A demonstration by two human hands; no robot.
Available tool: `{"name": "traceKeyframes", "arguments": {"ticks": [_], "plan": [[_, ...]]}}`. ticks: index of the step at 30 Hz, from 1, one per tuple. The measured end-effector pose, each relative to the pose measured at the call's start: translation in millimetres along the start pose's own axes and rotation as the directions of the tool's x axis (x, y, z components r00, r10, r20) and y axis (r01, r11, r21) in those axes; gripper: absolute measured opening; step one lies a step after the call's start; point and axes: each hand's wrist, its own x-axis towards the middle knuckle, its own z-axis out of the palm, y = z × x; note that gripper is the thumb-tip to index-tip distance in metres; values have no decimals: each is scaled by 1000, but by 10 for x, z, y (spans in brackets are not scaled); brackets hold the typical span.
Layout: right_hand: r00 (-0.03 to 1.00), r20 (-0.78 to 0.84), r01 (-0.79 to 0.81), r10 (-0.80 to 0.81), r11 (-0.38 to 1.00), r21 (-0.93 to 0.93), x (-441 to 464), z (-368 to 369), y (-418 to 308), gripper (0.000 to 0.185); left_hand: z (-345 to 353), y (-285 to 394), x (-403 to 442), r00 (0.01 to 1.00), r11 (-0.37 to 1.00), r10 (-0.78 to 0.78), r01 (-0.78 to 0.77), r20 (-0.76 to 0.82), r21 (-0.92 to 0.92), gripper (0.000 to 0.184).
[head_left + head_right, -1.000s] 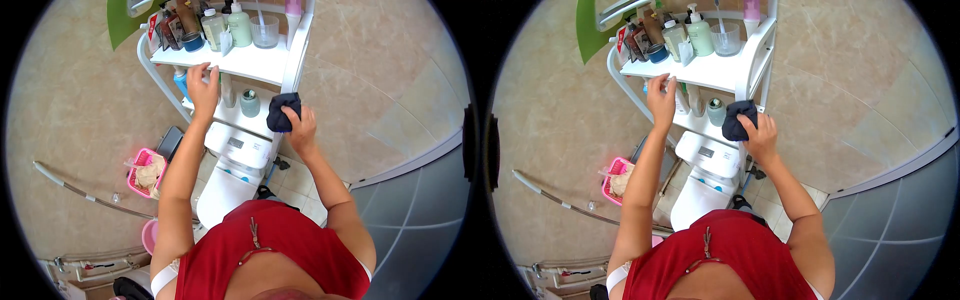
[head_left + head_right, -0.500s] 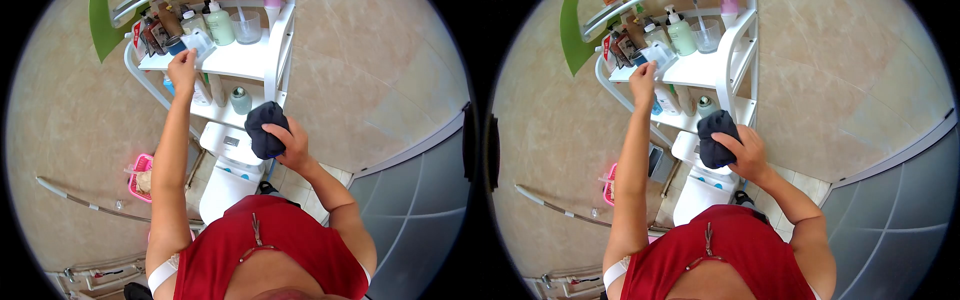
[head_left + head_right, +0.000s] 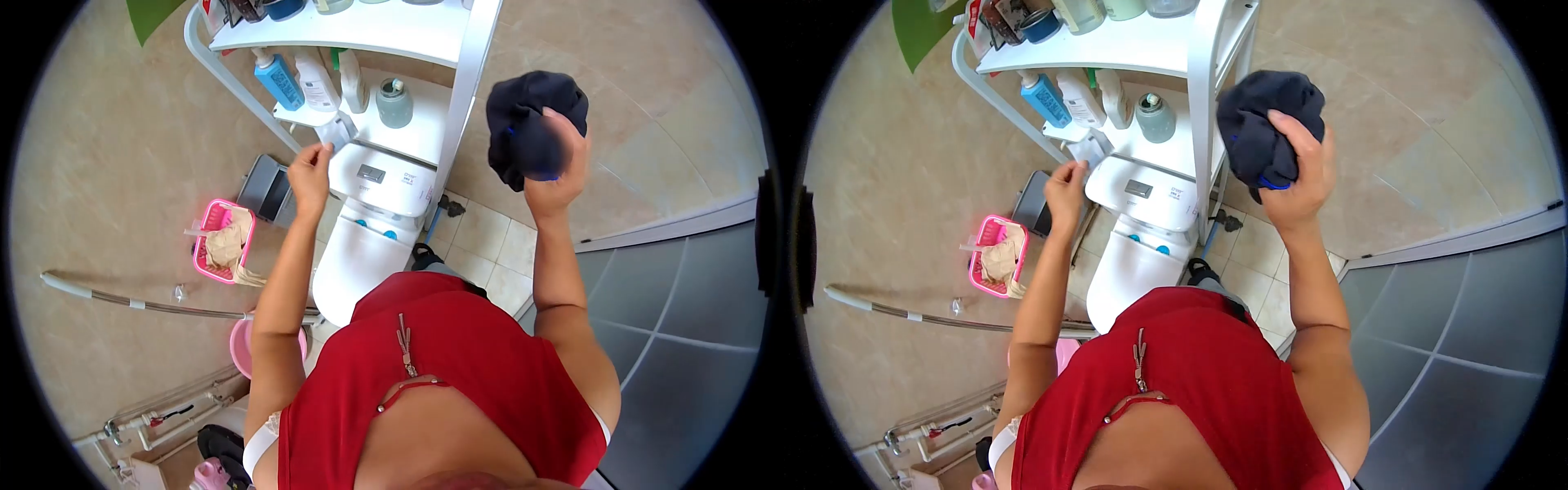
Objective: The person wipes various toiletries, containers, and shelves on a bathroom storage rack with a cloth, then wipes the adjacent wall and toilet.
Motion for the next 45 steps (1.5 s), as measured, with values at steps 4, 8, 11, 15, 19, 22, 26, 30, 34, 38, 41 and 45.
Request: {"name": "traceKeyframes", "arguments": {"ticks": [4,8,11,15,19,22,26,30,34,38,41,45], "plan": [[998,49,-32,34,999,-43,-180,-26,96,40,266,-376,-61,999,986,-32,32,-5,162,23],[993,107,-49,55,997,-58,-320,-52,84,41,620,-567,129,1000,971,-20,19,3,238,23],[990,134,-30,37,998,-52,-360,-40,59,43,880,-565,265,999,953,24,-32,31,302,20],[989,143,-28,40,996,-79,-404,-95,94,43,1120,-529,322,997,930,-53,69,-55,361,21],[980,148,-117,132,988,-103,-493,-177,149,42,1256,-519,295,994,923,-112,105,-3,370,18],[973,158,-153,170,982,-112,-517,-195,153,42,1340,-589,320,998,929,-65,51,25,366,18],[966,180,-167,183,981,-101,-535,-161,145,44,1417,-687,413,998,924,26,-48,63,380,16],[974,170,-142,147,989,-42,-536,-74,178,46,1447,-721,466,982,937,181,-186,43,297,13],[968,172,-177,180,984,-33,-512,-21,161,46,1470,-620,510,978,949,68,-125,199,289,11],[967,177,-179,181,983,-29,-508,23,182,46,1533,-446,496,956,958,53,-131,288,256,14],[971,186,-151,153,988,-22,-483,41,188,45,1609,-376,465,957,930,52,-151,286,336,15],[970,198,-140,140,990,-14,-468,29,199,44,1646,-398,459,973,928,41,-122,228,351,19]]}}
